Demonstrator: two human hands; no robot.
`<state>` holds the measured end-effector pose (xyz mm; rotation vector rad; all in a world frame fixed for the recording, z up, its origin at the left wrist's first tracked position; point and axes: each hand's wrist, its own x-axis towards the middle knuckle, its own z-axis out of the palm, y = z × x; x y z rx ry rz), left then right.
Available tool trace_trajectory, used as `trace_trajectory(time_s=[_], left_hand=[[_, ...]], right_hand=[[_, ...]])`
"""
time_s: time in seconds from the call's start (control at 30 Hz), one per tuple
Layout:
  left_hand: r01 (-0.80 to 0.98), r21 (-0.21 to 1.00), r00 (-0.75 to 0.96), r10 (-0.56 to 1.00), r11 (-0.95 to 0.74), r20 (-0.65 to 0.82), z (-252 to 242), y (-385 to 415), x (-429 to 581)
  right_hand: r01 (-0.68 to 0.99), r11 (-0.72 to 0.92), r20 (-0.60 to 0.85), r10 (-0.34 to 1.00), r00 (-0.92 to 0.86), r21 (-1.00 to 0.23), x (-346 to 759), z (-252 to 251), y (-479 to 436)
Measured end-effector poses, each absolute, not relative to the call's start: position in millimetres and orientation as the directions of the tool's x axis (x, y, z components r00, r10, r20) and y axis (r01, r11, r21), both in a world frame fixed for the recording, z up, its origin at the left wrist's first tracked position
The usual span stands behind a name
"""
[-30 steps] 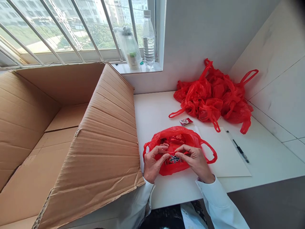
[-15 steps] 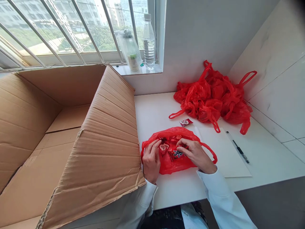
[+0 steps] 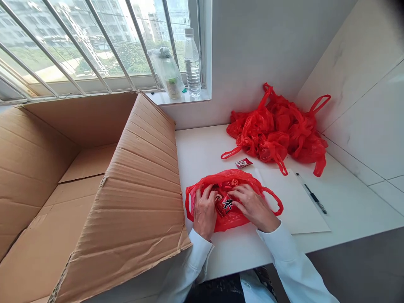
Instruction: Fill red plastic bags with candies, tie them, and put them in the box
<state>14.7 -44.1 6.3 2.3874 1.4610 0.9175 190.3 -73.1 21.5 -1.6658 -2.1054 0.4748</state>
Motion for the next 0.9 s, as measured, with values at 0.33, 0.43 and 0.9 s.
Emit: trace_trajectory(time_s=[0.33, 0.43, 0.9], left_hand=[[0.703, 0.391, 0.481, 0.803, -0.593, 0.353, 12.3, -54.9, 16.4], [0.718, 0.386, 0.458, 0.810, -0.580, 0.365, 9.4, -53.2, 19.7], [0.669, 0.099, 0.524, 0.561, -0.737, 0.641, 65.9, -110.9, 16.3]], right_hand=[[0.841, 0.280, 0.381, 0.920, -0.096, -0.463, 207.8, 42.8, -95.4], [0.906, 0.105, 0.522, 0.842, 0.140, -0.411, 216.7, 51.4, -107.5], [0.260, -0.029, 0.078, 0.917, 0.391, -0.965, 237.0, 79.1, -121.9]])
